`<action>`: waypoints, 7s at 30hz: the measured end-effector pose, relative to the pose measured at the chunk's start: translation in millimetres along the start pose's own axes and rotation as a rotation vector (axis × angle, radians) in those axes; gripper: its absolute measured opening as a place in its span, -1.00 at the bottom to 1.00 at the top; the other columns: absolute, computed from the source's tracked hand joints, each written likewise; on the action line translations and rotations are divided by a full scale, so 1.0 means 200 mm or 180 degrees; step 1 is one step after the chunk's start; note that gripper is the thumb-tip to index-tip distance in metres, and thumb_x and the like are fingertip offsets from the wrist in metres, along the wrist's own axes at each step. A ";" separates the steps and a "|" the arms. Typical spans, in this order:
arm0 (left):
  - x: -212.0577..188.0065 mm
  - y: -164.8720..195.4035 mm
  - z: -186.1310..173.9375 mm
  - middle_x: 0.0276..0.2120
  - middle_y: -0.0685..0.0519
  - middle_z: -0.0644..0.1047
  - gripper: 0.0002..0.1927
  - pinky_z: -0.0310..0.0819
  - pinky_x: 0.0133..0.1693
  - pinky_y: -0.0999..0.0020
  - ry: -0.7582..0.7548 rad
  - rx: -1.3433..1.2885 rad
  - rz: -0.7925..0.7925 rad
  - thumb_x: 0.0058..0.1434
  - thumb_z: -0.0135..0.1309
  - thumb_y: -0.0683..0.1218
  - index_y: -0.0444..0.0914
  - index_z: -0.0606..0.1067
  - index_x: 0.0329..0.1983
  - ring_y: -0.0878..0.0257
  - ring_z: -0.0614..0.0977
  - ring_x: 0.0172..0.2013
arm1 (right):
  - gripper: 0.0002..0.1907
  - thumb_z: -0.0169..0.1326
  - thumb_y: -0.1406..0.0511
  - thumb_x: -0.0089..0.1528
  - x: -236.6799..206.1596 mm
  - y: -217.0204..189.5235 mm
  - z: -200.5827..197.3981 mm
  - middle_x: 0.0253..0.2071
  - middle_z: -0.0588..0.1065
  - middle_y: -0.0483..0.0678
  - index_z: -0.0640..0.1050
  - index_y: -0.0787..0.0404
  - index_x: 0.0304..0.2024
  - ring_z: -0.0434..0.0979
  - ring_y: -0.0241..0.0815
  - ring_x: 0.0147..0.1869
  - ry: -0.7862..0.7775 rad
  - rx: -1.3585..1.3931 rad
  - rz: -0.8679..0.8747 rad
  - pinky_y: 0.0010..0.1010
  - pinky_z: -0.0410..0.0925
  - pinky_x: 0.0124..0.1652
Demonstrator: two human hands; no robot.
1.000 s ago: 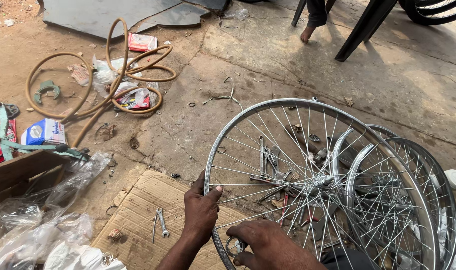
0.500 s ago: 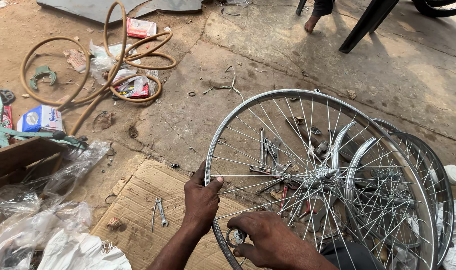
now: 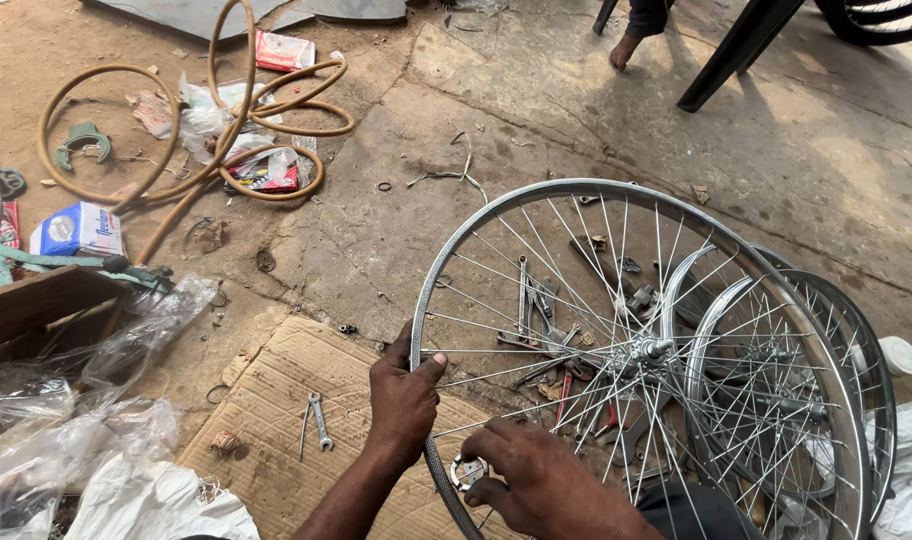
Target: The person uses a spoke wrench to tighten the nipples on a bicycle wheel rim. They rotate the wheel and adjust multiple spokes sequentially to true the wheel.
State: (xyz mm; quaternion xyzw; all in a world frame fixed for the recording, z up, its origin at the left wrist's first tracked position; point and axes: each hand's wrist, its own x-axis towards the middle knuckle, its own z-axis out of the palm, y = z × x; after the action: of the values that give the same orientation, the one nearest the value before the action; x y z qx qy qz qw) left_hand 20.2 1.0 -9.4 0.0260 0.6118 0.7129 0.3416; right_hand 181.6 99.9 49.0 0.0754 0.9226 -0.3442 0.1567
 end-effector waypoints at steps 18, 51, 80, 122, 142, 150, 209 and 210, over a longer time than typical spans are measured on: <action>-0.01 -0.01 -0.02 -0.53 0.04 0.45 -0.30 0.27 -0.63 0.48 -0.0055 -0.0017 0.0075 0.24 0.09 -0.23 -0.22 0.27 0.49 0.40 0.36 -0.64 | -0.64 0.22 0.28 0.22 0.04 -0.09 -0.09 -0.08 0.59 -0.03 0.52 0.17 0.06 0.69 -0.18 -0.05 -0.0249 0.0341 0.0444 -0.26 0.54 0.02; -0.04 0.02 -0.01 -0.55 0.12 0.42 -0.30 0.26 -0.63 0.47 -0.0110 0.0092 0.0183 0.23 0.06 -0.26 -0.15 0.31 0.49 0.42 0.32 -0.64 | -0.82 0.34 0.27 0.18 -0.03 0.03 0.04 -0.18 0.57 -0.03 0.57 0.18 -0.33 0.57 -0.13 -0.08 0.0729 -0.0493 -0.1143 -0.12 0.41 -0.04; -0.06 0.00 -0.02 -0.60 0.11 0.39 -0.33 0.17 -0.70 0.46 -0.0028 -0.0035 -0.0037 0.24 0.06 -0.25 -0.20 0.30 0.46 0.41 0.30 -0.71 | -0.75 0.12 0.16 0.33 0.02 -0.03 -0.09 -0.25 0.59 -0.09 0.60 0.18 -0.10 0.62 -0.22 -0.19 -0.0316 0.0219 0.0372 -0.29 0.47 -0.12; -0.04 -0.08 -0.10 -0.61 0.11 0.40 -0.36 0.31 -0.69 0.43 0.0047 0.0052 -0.0200 0.22 0.10 -0.24 -0.26 0.33 0.42 0.39 0.40 -0.70 | -0.72 0.21 0.20 0.26 -0.03 -0.18 -0.04 -0.39 0.44 -0.01 0.53 0.31 -0.32 0.54 -0.19 -0.36 0.0101 -0.0751 0.0007 -0.22 0.44 -0.26; -0.22 0.02 -0.07 -0.63 0.13 0.37 -0.35 0.29 -0.71 0.45 -0.0291 -0.0307 0.0083 0.20 0.13 -0.22 -0.27 0.36 0.42 0.41 0.37 -0.72 | -0.70 0.23 0.15 0.27 -0.23 -0.33 -0.05 -0.36 0.43 -0.05 0.52 0.24 -0.31 0.52 -0.17 -0.30 0.0328 -0.0698 0.0116 -0.19 0.39 -0.21; -0.27 0.06 -0.03 -0.62 0.10 0.41 -0.33 0.34 -0.71 0.45 -0.0372 -0.0051 0.0095 0.22 0.10 -0.21 -0.19 0.32 0.44 0.39 0.41 -0.71 | -0.82 0.23 0.27 0.27 -0.30 -0.29 -0.07 -0.23 0.50 -0.02 0.57 0.25 -0.23 0.58 -0.16 -0.13 0.0587 -0.0168 -0.0539 -0.27 0.47 -0.10; -0.23 0.07 -0.01 -0.61 0.10 0.42 -0.29 0.31 -0.71 0.45 -0.0431 0.0045 0.0078 0.25 0.08 -0.21 -0.11 0.24 0.50 0.40 0.38 -0.72 | -0.78 0.12 0.22 0.36 -0.41 -0.26 -0.17 0.08 0.54 0.05 0.61 0.20 -0.04 0.56 -0.05 0.20 -0.0451 -0.0085 -0.0414 -0.16 0.44 0.12; -0.23 0.07 -0.01 -0.62 0.10 0.42 -0.29 0.31 -0.71 0.45 -0.0437 0.0039 0.0104 0.26 0.08 -0.21 -0.11 0.24 0.50 0.40 0.38 -0.72 | -0.79 0.12 0.22 0.36 -0.42 -0.25 -0.18 0.06 0.56 0.05 0.62 0.20 -0.06 0.57 -0.04 0.18 -0.0330 -0.0107 -0.0489 -0.14 0.43 0.11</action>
State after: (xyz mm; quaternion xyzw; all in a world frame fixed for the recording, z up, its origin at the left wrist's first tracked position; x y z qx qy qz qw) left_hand 48.7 -26.0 19.5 0.0869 0.5908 0.7112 0.3709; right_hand 240.7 83.0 133.4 -0.0161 0.9220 -0.3431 0.1786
